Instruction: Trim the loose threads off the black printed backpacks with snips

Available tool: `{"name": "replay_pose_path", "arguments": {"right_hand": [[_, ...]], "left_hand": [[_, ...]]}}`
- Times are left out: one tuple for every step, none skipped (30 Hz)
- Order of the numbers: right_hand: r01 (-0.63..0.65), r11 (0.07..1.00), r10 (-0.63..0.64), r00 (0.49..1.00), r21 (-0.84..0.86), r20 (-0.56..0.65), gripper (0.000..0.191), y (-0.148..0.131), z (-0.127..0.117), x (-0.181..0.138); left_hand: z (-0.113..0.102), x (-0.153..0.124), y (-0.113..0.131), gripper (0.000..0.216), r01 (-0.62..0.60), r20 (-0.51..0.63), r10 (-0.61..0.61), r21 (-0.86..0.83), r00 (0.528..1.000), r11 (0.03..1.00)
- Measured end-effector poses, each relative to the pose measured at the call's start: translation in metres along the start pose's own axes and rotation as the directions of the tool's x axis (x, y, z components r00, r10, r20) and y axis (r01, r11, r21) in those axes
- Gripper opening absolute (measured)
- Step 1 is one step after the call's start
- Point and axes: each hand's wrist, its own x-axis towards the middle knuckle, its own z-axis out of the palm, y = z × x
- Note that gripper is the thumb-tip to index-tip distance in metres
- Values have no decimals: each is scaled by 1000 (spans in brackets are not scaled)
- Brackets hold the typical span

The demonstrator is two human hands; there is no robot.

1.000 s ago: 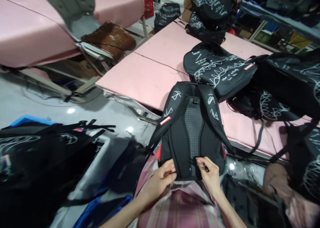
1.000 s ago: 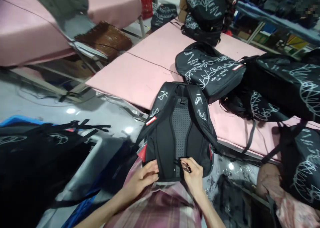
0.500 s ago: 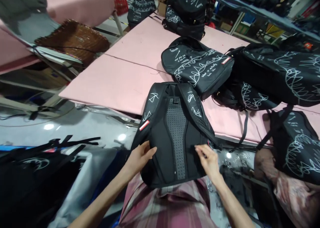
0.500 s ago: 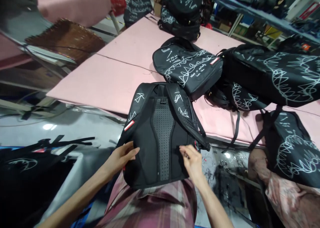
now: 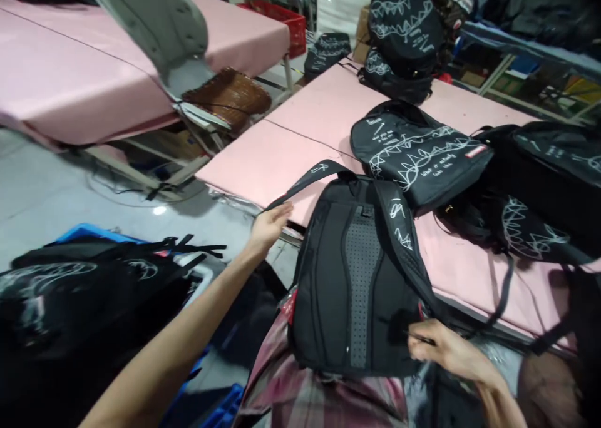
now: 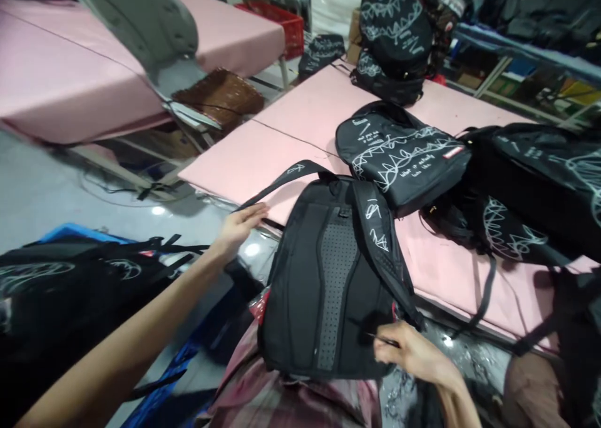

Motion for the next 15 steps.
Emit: {"name": "replay_pose_path", "arguments": {"right_hand": [[-28, 1000, 28, 1000, 1, -2, 37, 7, -4, -8], [-58, 998, 58, 998, -2, -39, 39, 17, -9, -14], [-93, 996, 91, 990, -12, -110, 40, 28, -14, -18], [-135, 990, 126, 968, -28, -215, 41, 39, -19, -21], [-194, 980, 166, 921, -44, -352, 41, 48, -24, -22], [-272, 961, 207, 836, -55, -508, 43, 56, -28, -22], [-341, 938, 229, 729, -53, -645, 45, 60, -31, -19], [-384, 923, 228, 623, -39, -748, 48, 60, -33, -14], [-390, 920, 211, 549, -25, -809, 49, 56, -33, -6], [-363, 932, 184, 523, -21, -832, 49, 47, -32, 4], [-302, 953, 141, 544, -36, -827, 48, 35, -29, 17], [-230, 971, 87, 595, -65, -799, 45, 20, -25, 31], [-175, 978, 26, 642, -113, -766, 43, 5, -21, 45], [-127, 974, -54, 677, -189, -734, 39, -11, -17, 61], [-87, 960, -131, 703, -268, -699, 35, -27, -14, 76]], "left_hand": [[0, 8, 2, 49, 53, 38, -50, -89, 998, 995], [3, 14, 2, 52, 98, 86, -86, -148, 993, 984], [6, 18, 2, 53, 131, 128, -109, -177, 986, 975], [11, 21, 2, 52, 146, 158, -117, -185, 980, 972], [16, 22, 1, 50, 148, 176, -116, -185, 978, 972], [20, 23, 1, 46, 147, 192, -110, -188, 975, 971], [25, 24, 1, 42, 136, 209, -97, -186, 973, 973], [29, 25, 1, 38, 108, 223, -69, -165, 972, 980], [33, 26, 2, 34, 63, 234, -32, -129, 972, 990], [37, 28, 3, 30, 13, 243, 8, -84, 970, 996], [42, 30, 3, 28, -34, 247, 42, -37, 968, 999], [47, 32, 4, 26, -69, 245, 66, 5, 967, 998], [52, 34, 4, 26, -87, 236, 77, 33, 969, 996], [57, 35, 5, 25, -87, 221, 75, 45, 972, 995], [61, 36, 5, 25, -82, 200, 69, 56, 977, 995]]}}
